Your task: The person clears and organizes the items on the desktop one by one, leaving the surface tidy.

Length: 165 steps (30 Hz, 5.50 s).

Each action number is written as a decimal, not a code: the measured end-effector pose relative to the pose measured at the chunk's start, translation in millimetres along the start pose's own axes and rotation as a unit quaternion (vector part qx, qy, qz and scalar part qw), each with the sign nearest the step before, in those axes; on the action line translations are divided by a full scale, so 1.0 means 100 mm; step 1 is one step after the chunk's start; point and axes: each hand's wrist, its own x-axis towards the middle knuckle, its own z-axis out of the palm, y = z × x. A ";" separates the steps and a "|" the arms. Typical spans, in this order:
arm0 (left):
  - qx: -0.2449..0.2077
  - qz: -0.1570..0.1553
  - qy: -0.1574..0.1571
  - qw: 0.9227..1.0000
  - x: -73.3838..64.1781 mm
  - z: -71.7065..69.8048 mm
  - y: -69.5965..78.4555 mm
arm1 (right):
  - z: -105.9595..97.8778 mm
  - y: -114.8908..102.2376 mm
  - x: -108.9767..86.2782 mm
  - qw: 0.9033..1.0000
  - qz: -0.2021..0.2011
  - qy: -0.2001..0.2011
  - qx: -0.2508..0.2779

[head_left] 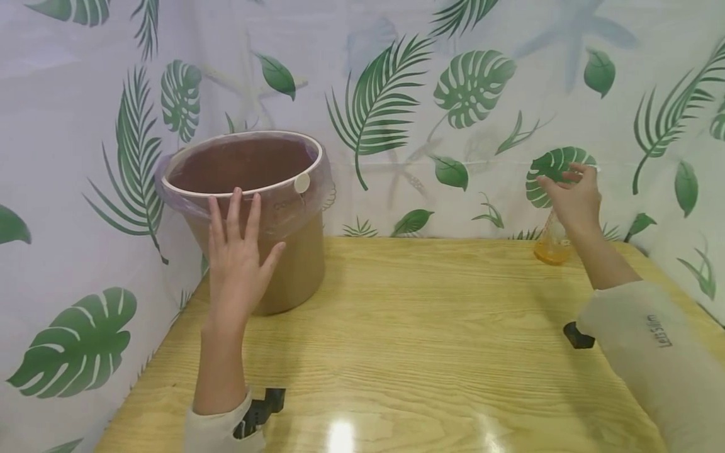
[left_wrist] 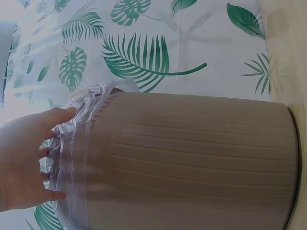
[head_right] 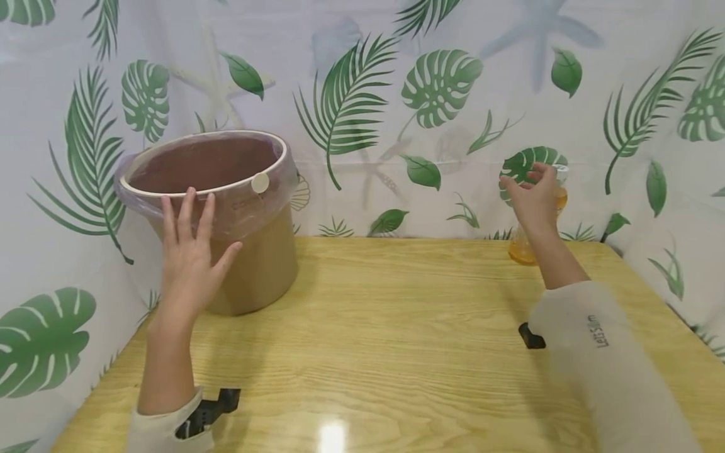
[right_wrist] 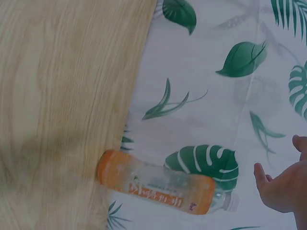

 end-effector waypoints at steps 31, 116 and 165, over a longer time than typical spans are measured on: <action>0.024 -0.008 -0.016 1.000 0.03 -0.03 -0.06 | -0.31 0.82 0.56 0.987 0.070 -0.036 -0.142; 0.000 0.000 -0.001 1.000 0.02 -0.02 -0.02 | 0.13 -0.08 -0.57 0.985 -0.098 -0.131 -0.050; 0.003 -0.002 -0.010 1.000 0.01 -0.04 -0.01 | 0.67 -0.86 -0.79 0.975 -0.145 -0.122 0.120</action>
